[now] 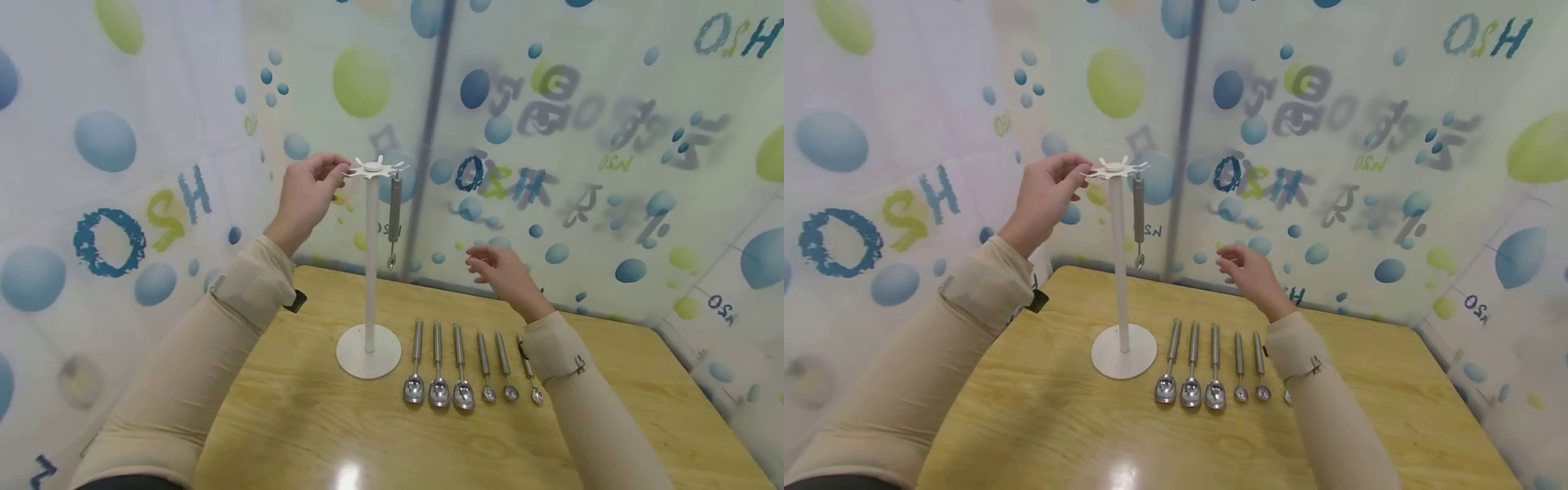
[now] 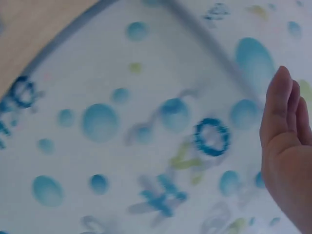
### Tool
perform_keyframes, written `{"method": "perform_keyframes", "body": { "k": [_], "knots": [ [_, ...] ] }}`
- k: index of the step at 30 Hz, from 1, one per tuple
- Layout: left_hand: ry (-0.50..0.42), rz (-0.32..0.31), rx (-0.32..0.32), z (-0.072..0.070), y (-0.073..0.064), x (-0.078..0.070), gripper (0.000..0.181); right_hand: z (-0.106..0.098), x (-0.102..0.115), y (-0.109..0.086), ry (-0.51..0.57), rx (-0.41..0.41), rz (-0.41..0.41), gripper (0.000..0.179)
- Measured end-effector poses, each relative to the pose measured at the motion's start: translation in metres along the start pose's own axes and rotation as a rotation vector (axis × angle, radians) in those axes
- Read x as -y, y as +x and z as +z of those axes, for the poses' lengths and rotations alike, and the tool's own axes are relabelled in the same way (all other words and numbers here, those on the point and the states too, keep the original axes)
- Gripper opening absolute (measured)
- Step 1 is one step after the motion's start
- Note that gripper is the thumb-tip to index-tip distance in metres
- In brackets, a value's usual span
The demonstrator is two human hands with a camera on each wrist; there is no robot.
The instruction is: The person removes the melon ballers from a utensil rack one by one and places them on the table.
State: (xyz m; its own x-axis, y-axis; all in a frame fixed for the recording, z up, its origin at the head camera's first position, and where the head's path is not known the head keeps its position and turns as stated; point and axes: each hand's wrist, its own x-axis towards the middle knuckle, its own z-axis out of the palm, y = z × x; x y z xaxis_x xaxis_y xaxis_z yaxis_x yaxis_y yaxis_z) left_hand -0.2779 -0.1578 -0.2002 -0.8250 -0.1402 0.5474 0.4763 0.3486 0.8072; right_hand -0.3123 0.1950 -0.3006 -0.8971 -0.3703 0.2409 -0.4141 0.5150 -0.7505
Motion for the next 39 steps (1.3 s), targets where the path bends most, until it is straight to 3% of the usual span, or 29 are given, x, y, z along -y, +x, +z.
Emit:
{"method": "perform_keyframes", "body": {
  "k": [7,14,26,39],
  "knots": [
    [-0.028,-0.006,0.008,0.001,0.001,-0.001,0.024,0.024,0.064,0.023,0.185,-0.066,-0.097,0.033],
    [-0.082,-0.024,0.012,0.004,0.002,0.002,0.023,0.051,0.102,0.038,0.317,-0.083,-0.169,0.034],
    [-0.108,-0.023,0.018,0.002,0.004,0.006,0.022,0.072,0.122,0.044,0.405,-0.104,-0.217,0.039],
    [-0.319,-0.142,0.049,0.002,0.009,0.005,0.021,0.076,0.129,0.039,0.452,-0.075,-0.201,0.043]
  ]
}}
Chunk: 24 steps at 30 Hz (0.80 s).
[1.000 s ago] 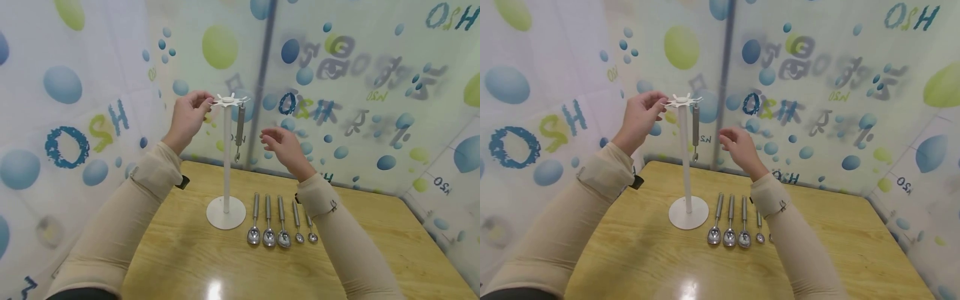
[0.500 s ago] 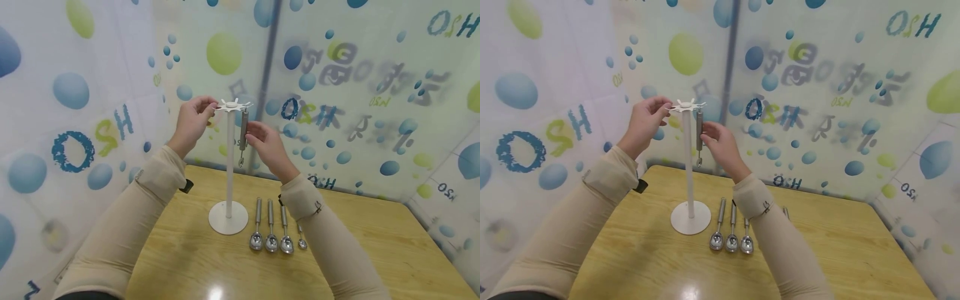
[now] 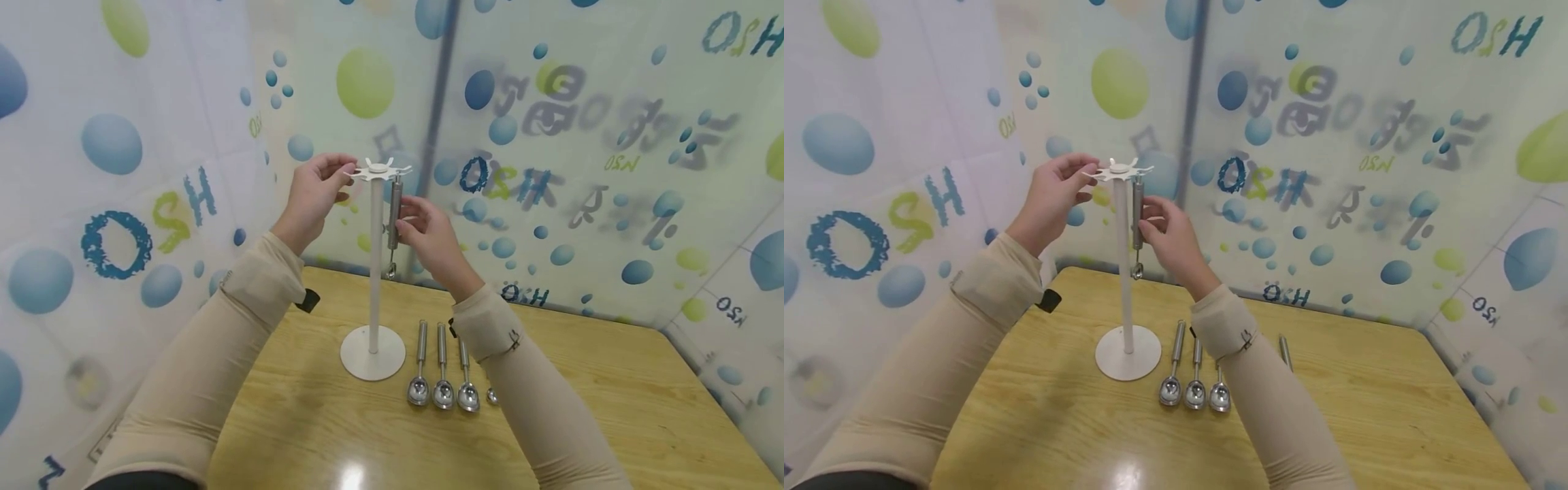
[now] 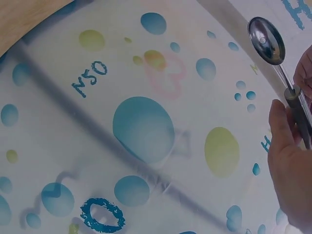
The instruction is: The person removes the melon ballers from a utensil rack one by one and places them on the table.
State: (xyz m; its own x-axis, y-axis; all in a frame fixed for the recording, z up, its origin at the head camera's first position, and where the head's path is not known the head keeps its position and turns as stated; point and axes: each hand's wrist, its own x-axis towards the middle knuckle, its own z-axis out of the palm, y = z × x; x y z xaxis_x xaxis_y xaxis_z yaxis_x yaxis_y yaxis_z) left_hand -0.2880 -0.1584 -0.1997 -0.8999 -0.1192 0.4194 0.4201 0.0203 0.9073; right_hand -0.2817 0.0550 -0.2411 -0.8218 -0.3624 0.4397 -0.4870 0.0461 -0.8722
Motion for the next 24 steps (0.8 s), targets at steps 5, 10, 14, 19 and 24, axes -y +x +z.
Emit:
{"method": "perform_keyframes", "body": {
  "k": [5,10,14,19,24],
  "knots": [
    [-0.031,-0.037,0.006,0.001,0.003,0.001,0.024,-0.004,-0.001,-0.004,-0.004,0.017,-0.003,0.039],
    [-0.072,-0.054,0.014,0.0,0.005,0.001,0.027,-0.007,0.0,-0.006,-0.004,0.024,-0.019,0.036],
    [-0.119,-0.069,0.027,0.0,0.005,0.0,0.027,-0.01,0.002,-0.007,-0.002,0.016,-0.024,0.035],
    [-0.154,-0.094,0.038,0.0,0.007,0.0,0.026,-0.013,0.003,-0.01,0.006,0.009,-0.037,0.035],
    [-0.143,-0.099,0.043,-0.001,0.007,0.0,0.027,-0.014,0.002,-0.011,-0.011,0.019,-0.065,0.036]
  ]
}}
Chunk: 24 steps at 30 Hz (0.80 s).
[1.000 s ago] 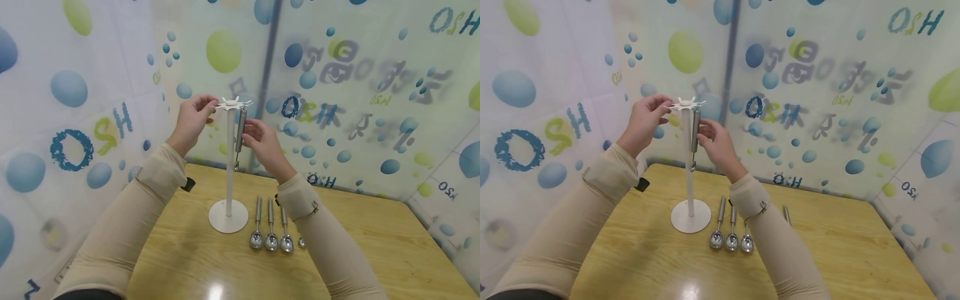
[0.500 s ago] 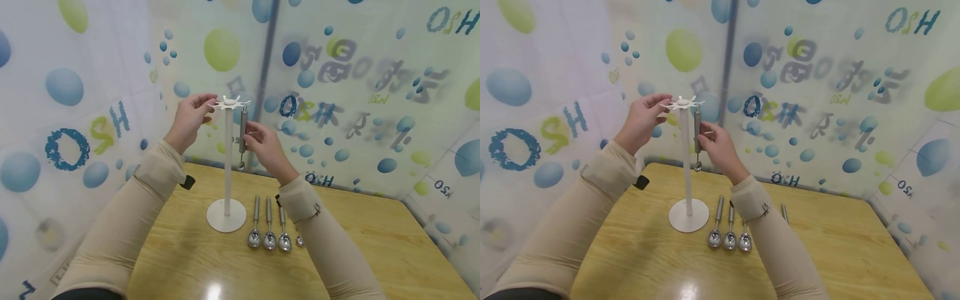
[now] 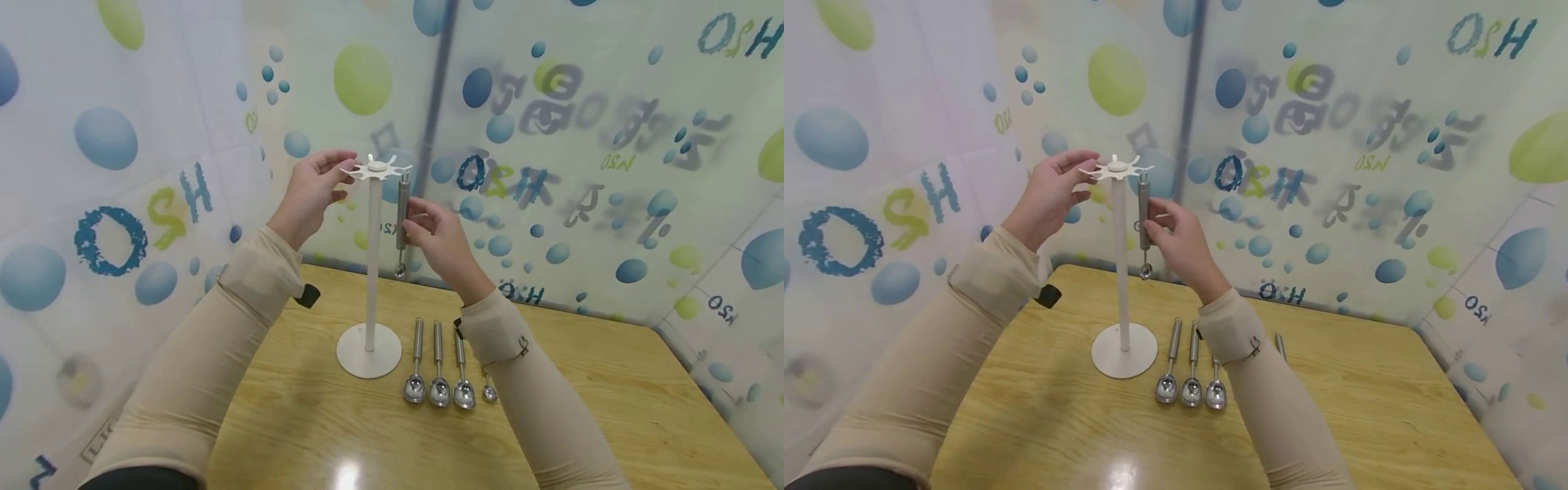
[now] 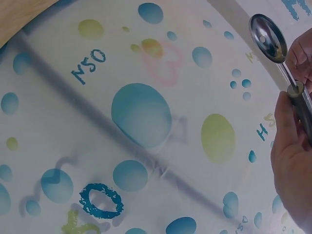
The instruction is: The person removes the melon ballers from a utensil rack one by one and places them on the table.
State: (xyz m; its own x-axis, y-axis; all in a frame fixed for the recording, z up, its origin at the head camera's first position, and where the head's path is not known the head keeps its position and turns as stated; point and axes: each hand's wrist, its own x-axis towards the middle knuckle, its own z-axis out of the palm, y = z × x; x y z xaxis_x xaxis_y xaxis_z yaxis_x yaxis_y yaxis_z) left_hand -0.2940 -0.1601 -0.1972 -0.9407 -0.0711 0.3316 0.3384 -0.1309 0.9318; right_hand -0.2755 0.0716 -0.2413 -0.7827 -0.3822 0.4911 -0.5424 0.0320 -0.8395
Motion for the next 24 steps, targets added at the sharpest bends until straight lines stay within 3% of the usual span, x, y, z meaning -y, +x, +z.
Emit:
{"method": "perform_keyframes", "body": {
  "k": [6,11,15,20,24],
  "knots": [
    [0.114,0.027,-0.042,-0.002,-0.002,0.0,0.026,0.0,-0.001,-0.001,-0.033,0.009,-0.015,0.037],
    [0.227,0.175,-0.083,-0.007,-0.009,-0.002,0.027,0.001,0.001,-0.001,-0.04,0.009,-0.016,0.037],
    [0.306,0.265,-0.064,-0.009,-0.014,-0.003,0.031,0.002,0.0,-0.001,-0.044,0.008,-0.015,0.037],
    [0.433,0.297,-0.043,-0.01,-0.018,-0.002,0.035,0.001,-0.001,-0.002,-0.037,0.002,-0.016,0.038],
    [0.477,0.327,-0.044,-0.01,-0.02,0.0,0.036,0.001,-0.002,-0.003,-0.028,-0.01,-0.017,0.038]
  ]
}}
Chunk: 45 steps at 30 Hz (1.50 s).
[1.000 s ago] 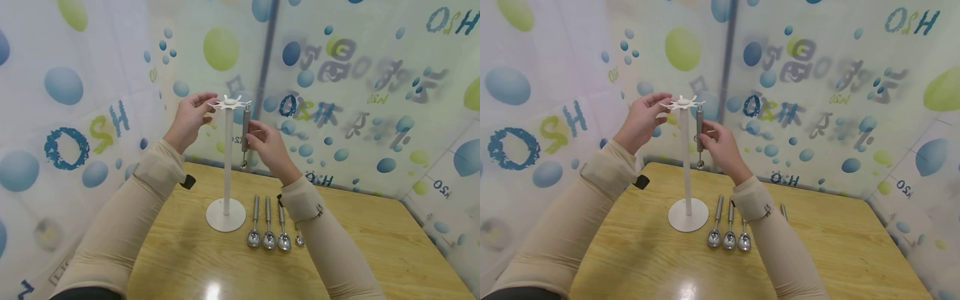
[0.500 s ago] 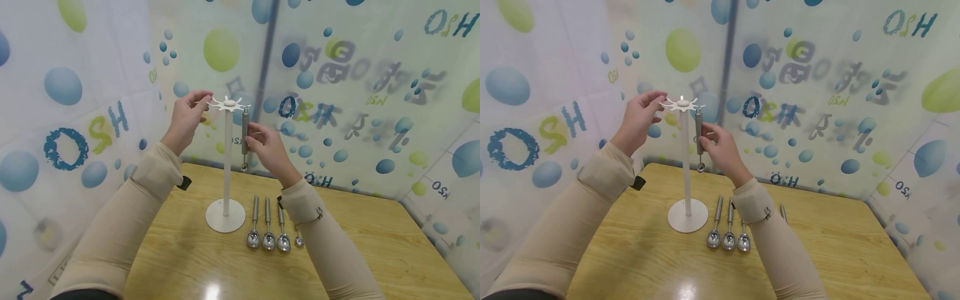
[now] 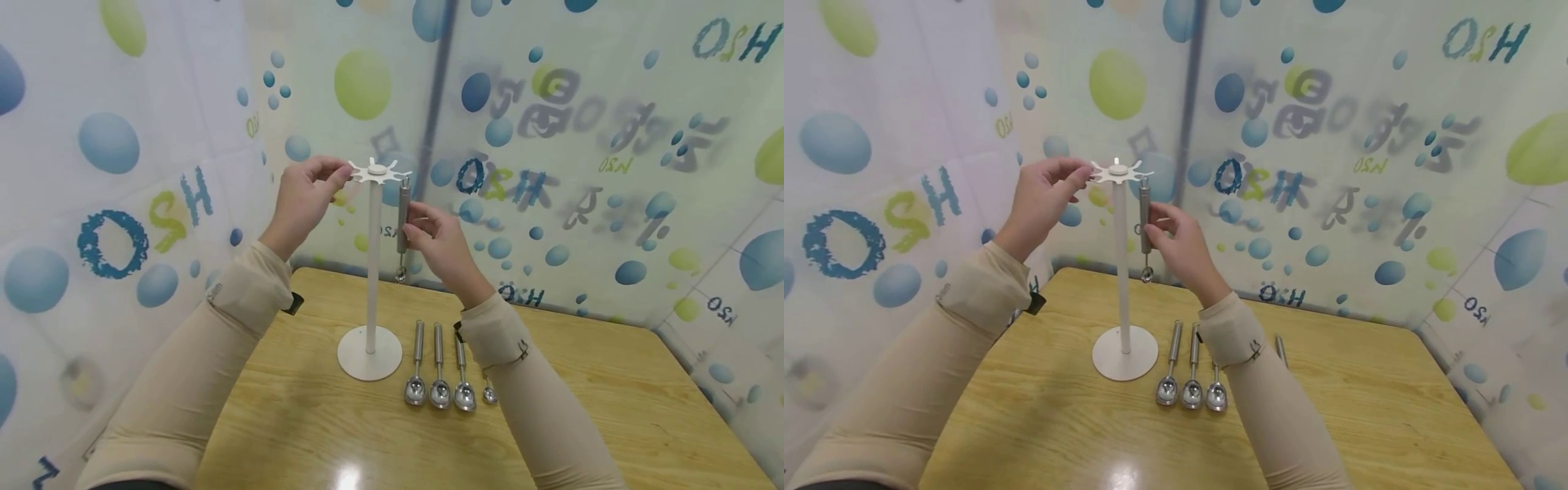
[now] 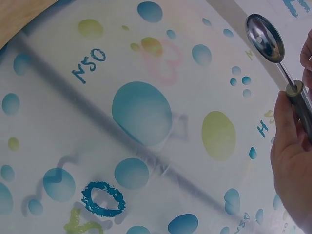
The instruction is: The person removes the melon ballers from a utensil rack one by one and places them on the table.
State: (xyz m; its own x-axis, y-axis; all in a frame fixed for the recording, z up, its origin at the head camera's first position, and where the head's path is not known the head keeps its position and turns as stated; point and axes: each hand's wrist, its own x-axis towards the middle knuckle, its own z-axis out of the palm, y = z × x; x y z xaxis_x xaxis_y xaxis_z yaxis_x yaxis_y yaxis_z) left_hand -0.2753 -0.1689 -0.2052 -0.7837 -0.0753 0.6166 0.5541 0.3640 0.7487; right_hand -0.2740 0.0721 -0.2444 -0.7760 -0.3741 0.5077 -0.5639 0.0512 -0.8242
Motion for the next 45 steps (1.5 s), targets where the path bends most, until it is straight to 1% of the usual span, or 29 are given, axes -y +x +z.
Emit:
{"method": "perform_keyframes", "body": {
  "k": [2,8,17,24,35,45],
  "knots": [
    [-0.003,0.004,-0.004,0.001,0.0,0.001,0.035,0.0,0.0,-0.001,0.005,-0.007,0.004,0.038],
    [-0.04,-0.012,-0.008,0.001,0.001,0.004,0.034,0.0,0.001,-0.002,0.012,-0.004,0.011,0.037],
    [-0.087,-0.017,-0.021,0.003,0.001,0.003,0.032,-0.001,0.003,-0.003,0.002,-0.006,0.02,0.037],
    [-0.078,-0.032,-0.019,0.003,0.0,0.002,0.034,-0.003,0.003,-0.004,0.002,-0.019,0.067,0.036],
    [-0.106,-0.041,-0.012,0.002,0.0,0.002,0.033,-0.011,-0.002,-0.007,-0.005,-0.027,0.093,0.033],
    [-0.108,-0.052,-0.009,0.002,-0.001,0.003,0.033,-0.02,-0.006,-0.011,-0.014,-0.041,0.109,0.034]
  ]
}}
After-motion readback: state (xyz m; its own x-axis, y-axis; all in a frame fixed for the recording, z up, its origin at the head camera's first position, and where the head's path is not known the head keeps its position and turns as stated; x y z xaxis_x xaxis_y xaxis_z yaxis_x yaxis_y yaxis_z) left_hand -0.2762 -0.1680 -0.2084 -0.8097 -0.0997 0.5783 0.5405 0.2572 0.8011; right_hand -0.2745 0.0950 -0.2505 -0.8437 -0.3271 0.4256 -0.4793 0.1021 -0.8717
